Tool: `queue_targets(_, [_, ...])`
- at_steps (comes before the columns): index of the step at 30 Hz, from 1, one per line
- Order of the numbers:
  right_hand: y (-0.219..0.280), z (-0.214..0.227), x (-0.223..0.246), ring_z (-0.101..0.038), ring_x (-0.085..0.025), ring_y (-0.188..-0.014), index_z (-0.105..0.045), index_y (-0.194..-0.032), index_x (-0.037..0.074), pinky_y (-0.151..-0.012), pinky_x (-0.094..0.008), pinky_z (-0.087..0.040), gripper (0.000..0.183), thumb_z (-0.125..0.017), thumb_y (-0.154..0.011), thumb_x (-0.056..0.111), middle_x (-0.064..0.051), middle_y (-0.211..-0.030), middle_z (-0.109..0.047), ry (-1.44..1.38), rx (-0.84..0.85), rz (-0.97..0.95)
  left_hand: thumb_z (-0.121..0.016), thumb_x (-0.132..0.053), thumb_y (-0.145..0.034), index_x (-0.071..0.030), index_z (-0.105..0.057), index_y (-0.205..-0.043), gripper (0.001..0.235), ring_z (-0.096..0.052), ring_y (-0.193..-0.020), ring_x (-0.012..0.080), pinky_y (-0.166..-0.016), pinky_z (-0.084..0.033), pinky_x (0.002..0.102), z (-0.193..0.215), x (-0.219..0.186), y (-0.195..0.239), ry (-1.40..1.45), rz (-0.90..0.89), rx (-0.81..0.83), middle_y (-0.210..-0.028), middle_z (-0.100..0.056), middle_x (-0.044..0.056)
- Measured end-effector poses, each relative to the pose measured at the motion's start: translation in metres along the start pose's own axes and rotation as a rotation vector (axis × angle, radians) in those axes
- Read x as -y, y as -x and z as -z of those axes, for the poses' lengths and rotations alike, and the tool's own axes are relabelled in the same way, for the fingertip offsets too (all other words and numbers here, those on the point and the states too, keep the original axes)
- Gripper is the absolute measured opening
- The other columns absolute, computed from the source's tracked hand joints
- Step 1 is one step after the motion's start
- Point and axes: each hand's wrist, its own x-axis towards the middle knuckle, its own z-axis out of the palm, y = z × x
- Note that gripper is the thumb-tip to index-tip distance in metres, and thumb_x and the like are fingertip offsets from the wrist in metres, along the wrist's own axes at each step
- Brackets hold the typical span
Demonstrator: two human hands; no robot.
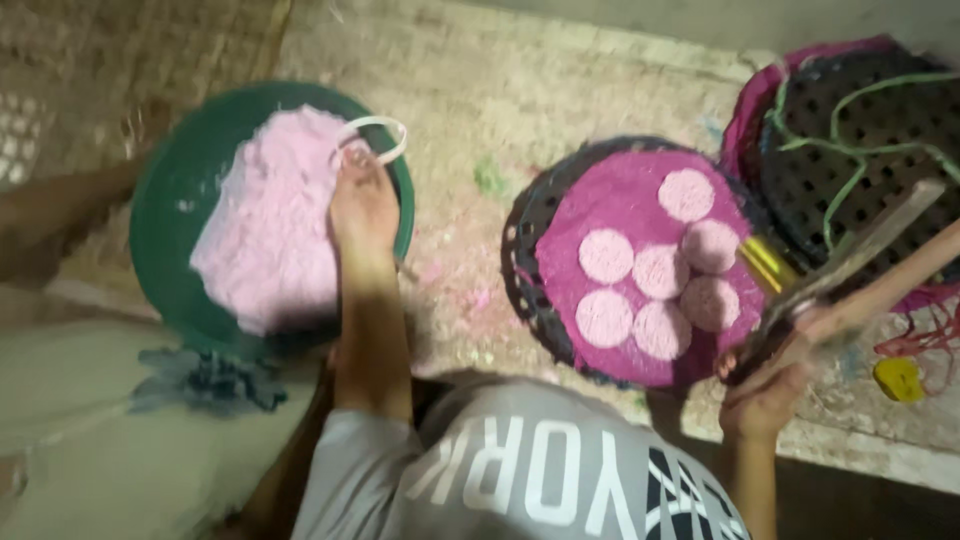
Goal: The person uses a wooden press tool to scoop pink cotton candy from a green basin and compress it into circular shapes on a purple tray. They repeatedly fill the press, release the formed circles onto the tray, and continue the process.
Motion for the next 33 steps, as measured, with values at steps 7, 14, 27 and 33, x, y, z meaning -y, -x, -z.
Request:
queue_targets(7, [0.013, 0.028, -0.007, -0.049, -0.022, -0.079, -0.046, -0.112, 0.009, -0.069, -0.037, -0.042, 0.078, -0.041, -0.1, 0.085, -0.006, -0.085, -0.046, -0.025, -0.065, 0.0, -0.054, -0.007, -0.102, -0.006, -0.063, -0.118, 0.018, -0.062, -0.093, 0.0109, -0.093, -0.055, 0.025, -0.064, 0.053, 0.037, -0.058, 0.08, 0.191, -0.11, -0.069, 0.005])
queue_targets(14, [0.011, 0.027, 0.009, -0.052, -0.021, -0.069, -0.06, -0.11, 0.004, -0.067, -0.035, -0.042, 0.055, -0.046, -0.113, 0.057, -0.01, -0.081, -0.054, 0.552, -0.191, 0.203, -0.06, -0.012, -0.107, -0.008, -0.061, -0.115, 0.009, -0.056, -0.081, 0.0096, -0.076, -0.051, 0.025, -0.102, 0.15, 0.102, -0.608, 0.483, 0.535, -0.101, -0.064, 0.004])
queue_targets(27, [-0.181, 0.058, 0.038, -0.066, -0.041, -0.098, -0.062, -0.115, 0.008, -0.081, -0.051, -0.049, 0.054, -0.086, -0.08, 0.041, -0.017, -0.104, -0.069, 1.78, -0.488, 0.532, -0.057, -0.012, -0.108, -0.005, -0.061, -0.116, 0.011, -0.058, -0.086, 0.0112, -0.086, -0.051, 0.027, -0.094, 0.217, 0.173, -0.591, 0.97, 0.744, -0.099, -0.064, 0.006])
queue_targets(33, [-0.141, -0.052, 0.068, -0.06, -0.027, -0.099, -0.075, -0.12, 0.009, -0.088, -0.037, -0.049, 0.019, -0.074, -0.102, 0.005, -0.01, -0.113, -0.064, 0.905, -0.055, 0.661, -0.056, -0.011, -0.108, -0.005, -0.062, -0.115, 0.011, -0.057, -0.086, 0.0088, -0.086, -0.052, 0.026, -0.097, 0.231, 0.175, -0.683, 0.907, 0.797, -0.098, -0.064, 0.004])
